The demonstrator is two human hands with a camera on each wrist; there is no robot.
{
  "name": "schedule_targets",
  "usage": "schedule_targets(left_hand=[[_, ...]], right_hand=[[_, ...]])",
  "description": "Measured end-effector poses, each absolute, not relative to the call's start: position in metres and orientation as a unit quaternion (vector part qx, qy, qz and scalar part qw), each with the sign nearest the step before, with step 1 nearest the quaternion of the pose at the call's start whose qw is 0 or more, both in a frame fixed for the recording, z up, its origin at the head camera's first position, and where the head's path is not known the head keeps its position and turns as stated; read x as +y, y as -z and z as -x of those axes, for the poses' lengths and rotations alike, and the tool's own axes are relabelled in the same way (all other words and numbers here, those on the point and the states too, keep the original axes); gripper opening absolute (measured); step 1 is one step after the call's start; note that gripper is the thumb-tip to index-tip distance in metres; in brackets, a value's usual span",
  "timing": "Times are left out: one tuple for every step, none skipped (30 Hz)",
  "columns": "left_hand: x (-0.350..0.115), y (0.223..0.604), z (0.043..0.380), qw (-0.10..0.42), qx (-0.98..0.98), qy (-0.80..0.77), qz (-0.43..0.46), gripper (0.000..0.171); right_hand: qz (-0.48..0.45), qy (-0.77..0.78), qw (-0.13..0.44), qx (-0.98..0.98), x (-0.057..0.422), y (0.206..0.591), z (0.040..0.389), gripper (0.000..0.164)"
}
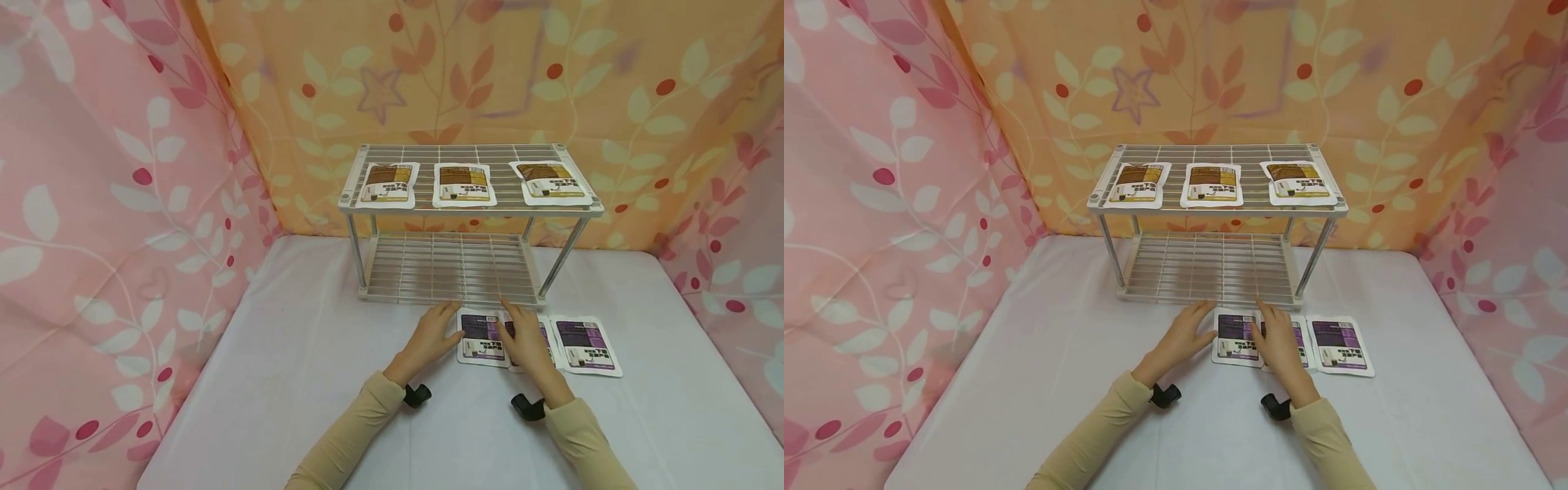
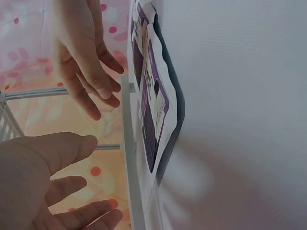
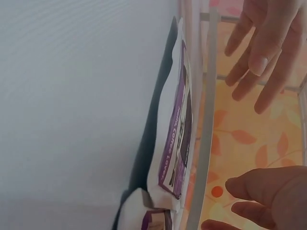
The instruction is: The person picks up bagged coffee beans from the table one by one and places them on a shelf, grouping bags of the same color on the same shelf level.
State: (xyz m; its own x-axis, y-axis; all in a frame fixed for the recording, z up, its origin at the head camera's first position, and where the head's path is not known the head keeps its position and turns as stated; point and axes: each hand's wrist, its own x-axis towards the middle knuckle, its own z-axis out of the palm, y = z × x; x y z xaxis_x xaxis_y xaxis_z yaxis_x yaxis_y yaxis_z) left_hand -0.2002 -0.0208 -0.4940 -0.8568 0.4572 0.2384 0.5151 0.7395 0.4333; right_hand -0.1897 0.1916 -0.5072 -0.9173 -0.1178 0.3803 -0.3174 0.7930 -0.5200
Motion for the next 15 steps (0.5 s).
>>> schedule_targets(left_hand=[[-0.0202,0.4944,0.1998,0.052,-0.932,0.248,0.260,0.060],[-0.0196,0.4942,0.1992,0.046,-0.932,0.251,0.258,0.060],[-0.0191,0.4942,0.1986,0.039,-0.932,0.253,0.255,0.060],[-0.0184,0.4945,0.1981,0.034,-0.933,0.252,0.253,0.060],[-0.0179,0.4946,0.1974,0.026,-0.934,0.254,0.250,0.060],[-0.0173,0.4950,0.1969,0.018,-0.935,0.253,0.247,0.060],[-0.0168,0.4951,0.1963,0.009,-0.936,0.253,0.244,0.059],[-0.0162,0.4954,0.1955,-0.001,-0.937,0.254,0.241,0.059],[-0.0155,0.4958,0.1947,-0.012,-0.938,0.252,0.237,0.058],[-0.0149,0.4961,0.1939,-0.022,-0.939,0.251,0.234,0.058],[-0.0143,0.4964,0.1931,-0.031,-0.939,0.251,0.232,0.058],[-0.0136,0.4967,0.1925,-0.037,-0.940,0.249,0.230,0.058],[-0.0130,0.4969,0.1916,-0.042,-0.941,0.248,0.228,0.057],[-0.0124,0.4973,0.1909,-0.048,-0.942,0.246,0.225,0.057],[-0.0117,0.4974,0.1902,-0.052,-0.942,0.245,0.223,0.057]], right_hand=[[-0.116,-0.298,0.161,-0.934,0.1923,0.5071,0.1892,0.052],[-0.114,-0.297,0.156,-0.935,0.1929,0.5068,0.1885,0.051],[-0.112,-0.295,0.150,-0.937,0.1936,0.5066,0.1877,0.051],[-0.110,-0.293,0.145,-0.939,0.1943,0.5063,0.1868,0.051],[-0.109,-0.290,0.141,-0.940,0.1948,0.5060,0.1859,0.050],[-0.108,-0.289,0.137,-0.941,0.1953,0.5062,0.1855,0.050],[-0.106,-0.287,0.133,-0.943,0.1959,0.5059,0.1849,0.049],[-0.105,-0.286,0.130,-0.943,0.1963,0.5056,0.1841,0.048],[-0.105,-0.285,0.127,-0.944,0.1967,0.5054,0.1833,0.048],[-0.104,-0.283,0.125,-0.945,0.1971,0.5052,0.1827,0.047],[-0.104,-0.283,0.121,-0.946,0.1975,0.5052,0.1820,0.047],[-0.104,-0.284,0.117,-0.946,0.1978,0.5054,0.1815,0.047],[-0.103,-0.283,0.113,-0.947,0.1981,0.5055,0.1805,0.047],[-0.101,-0.283,0.110,-0.947,0.1985,0.5060,0.1799,0.047],[-0.100,-0.283,0.107,-0.948,0.1988,0.5067,0.1793,0.047]])
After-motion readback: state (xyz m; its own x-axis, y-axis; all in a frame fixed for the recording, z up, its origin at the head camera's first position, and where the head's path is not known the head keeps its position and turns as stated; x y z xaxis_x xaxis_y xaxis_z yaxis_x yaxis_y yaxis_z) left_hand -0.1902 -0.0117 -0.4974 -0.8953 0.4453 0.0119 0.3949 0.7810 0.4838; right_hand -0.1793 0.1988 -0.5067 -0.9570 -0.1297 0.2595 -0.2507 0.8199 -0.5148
